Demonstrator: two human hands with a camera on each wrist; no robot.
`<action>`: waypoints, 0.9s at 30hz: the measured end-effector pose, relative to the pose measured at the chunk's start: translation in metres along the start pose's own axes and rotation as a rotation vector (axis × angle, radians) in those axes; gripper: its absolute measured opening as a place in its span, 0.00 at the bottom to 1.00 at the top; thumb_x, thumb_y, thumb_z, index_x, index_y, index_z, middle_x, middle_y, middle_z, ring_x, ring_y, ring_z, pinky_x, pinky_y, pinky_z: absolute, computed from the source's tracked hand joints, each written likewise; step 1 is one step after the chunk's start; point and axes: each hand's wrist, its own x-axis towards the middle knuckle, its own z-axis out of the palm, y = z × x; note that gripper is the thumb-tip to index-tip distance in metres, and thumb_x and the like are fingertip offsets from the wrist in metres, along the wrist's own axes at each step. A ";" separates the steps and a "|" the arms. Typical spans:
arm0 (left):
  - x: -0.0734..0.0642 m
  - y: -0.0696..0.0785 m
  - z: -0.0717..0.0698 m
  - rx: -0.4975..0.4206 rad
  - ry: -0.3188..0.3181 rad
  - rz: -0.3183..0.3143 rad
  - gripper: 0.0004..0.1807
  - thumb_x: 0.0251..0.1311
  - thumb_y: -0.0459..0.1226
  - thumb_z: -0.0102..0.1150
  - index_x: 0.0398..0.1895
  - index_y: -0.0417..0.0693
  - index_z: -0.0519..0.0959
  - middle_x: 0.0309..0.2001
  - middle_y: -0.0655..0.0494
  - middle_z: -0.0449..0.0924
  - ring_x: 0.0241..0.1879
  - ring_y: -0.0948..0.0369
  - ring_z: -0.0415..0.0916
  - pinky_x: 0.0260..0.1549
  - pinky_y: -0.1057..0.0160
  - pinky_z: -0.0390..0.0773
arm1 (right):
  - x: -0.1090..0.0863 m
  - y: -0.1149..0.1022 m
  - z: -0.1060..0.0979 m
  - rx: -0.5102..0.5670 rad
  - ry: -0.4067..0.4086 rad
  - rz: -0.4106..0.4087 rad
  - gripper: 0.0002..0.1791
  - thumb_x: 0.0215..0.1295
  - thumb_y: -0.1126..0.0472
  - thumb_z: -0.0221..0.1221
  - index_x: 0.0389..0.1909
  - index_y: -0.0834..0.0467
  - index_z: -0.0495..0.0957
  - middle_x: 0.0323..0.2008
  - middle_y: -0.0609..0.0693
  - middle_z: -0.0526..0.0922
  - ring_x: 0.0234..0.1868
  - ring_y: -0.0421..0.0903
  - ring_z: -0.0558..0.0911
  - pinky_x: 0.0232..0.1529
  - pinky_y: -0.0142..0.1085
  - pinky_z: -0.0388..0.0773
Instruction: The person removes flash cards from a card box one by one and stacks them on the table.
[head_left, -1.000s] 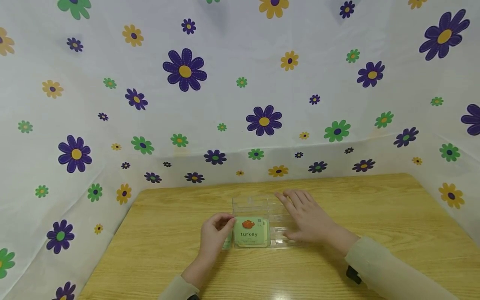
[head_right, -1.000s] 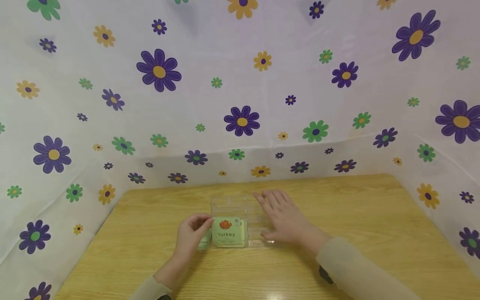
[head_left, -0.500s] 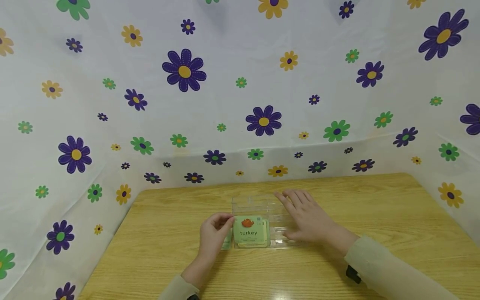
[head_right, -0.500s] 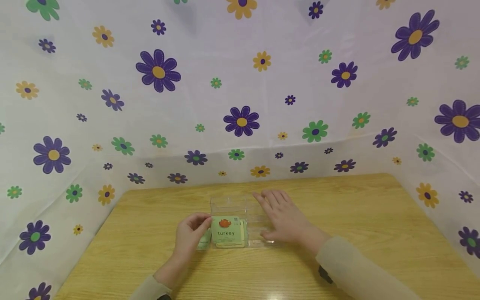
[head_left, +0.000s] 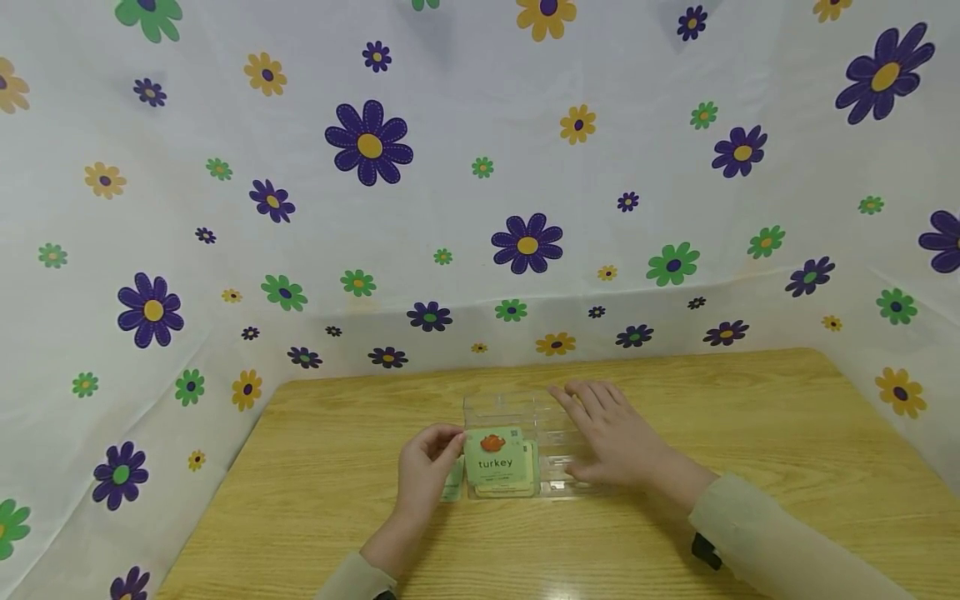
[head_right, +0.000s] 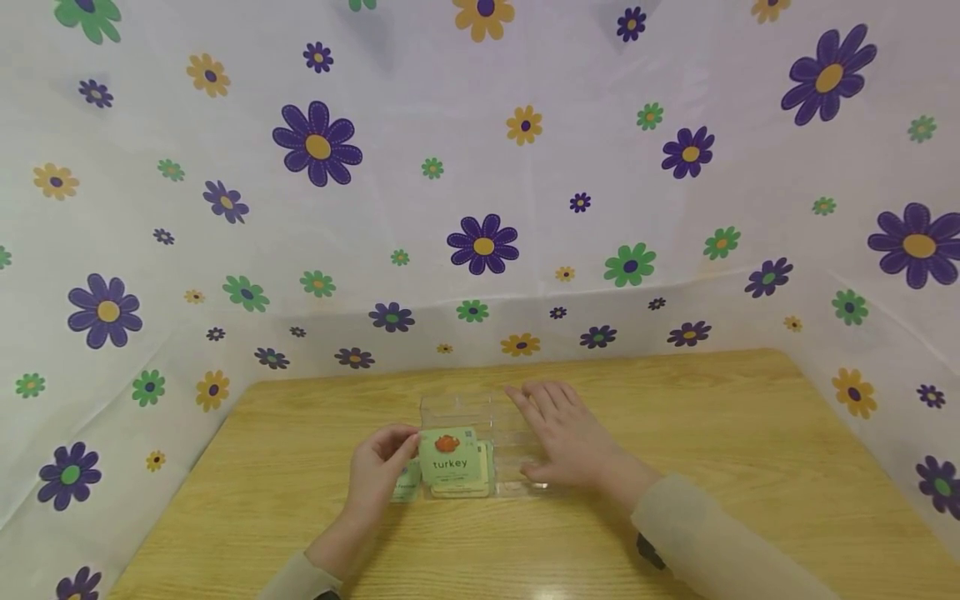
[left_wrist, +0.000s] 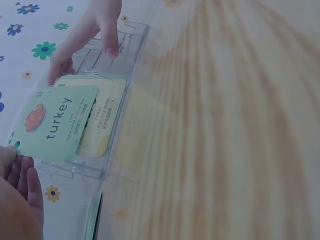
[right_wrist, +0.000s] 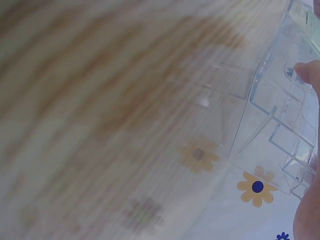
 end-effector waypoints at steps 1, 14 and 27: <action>0.000 0.000 0.000 -0.001 0.001 0.002 0.04 0.69 0.25 0.65 0.43 0.30 0.86 0.40 0.37 0.88 0.33 0.72 0.80 0.38 0.75 0.83 | 0.000 0.000 0.000 -0.001 0.002 -0.001 0.63 0.56 0.32 0.70 0.83 0.58 0.52 0.72 0.62 0.68 0.72 0.57 0.69 0.78 0.57 0.66; 0.000 0.003 -0.003 -0.003 0.013 0.007 0.05 0.71 0.26 0.64 0.44 0.31 0.86 0.40 0.37 0.87 0.33 0.73 0.79 0.37 0.74 0.82 | 0.000 0.001 0.003 -0.024 0.006 -0.005 0.64 0.55 0.30 0.69 0.84 0.58 0.51 0.71 0.60 0.69 0.72 0.57 0.69 0.78 0.56 0.66; 0.001 0.004 -0.005 -0.023 0.016 0.006 0.06 0.72 0.27 0.63 0.46 0.31 0.84 0.41 0.38 0.86 0.34 0.72 0.78 0.37 0.75 0.81 | 0.000 0.000 0.002 -0.021 0.015 -0.007 0.63 0.55 0.31 0.70 0.83 0.59 0.53 0.71 0.61 0.70 0.71 0.57 0.70 0.77 0.56 0.67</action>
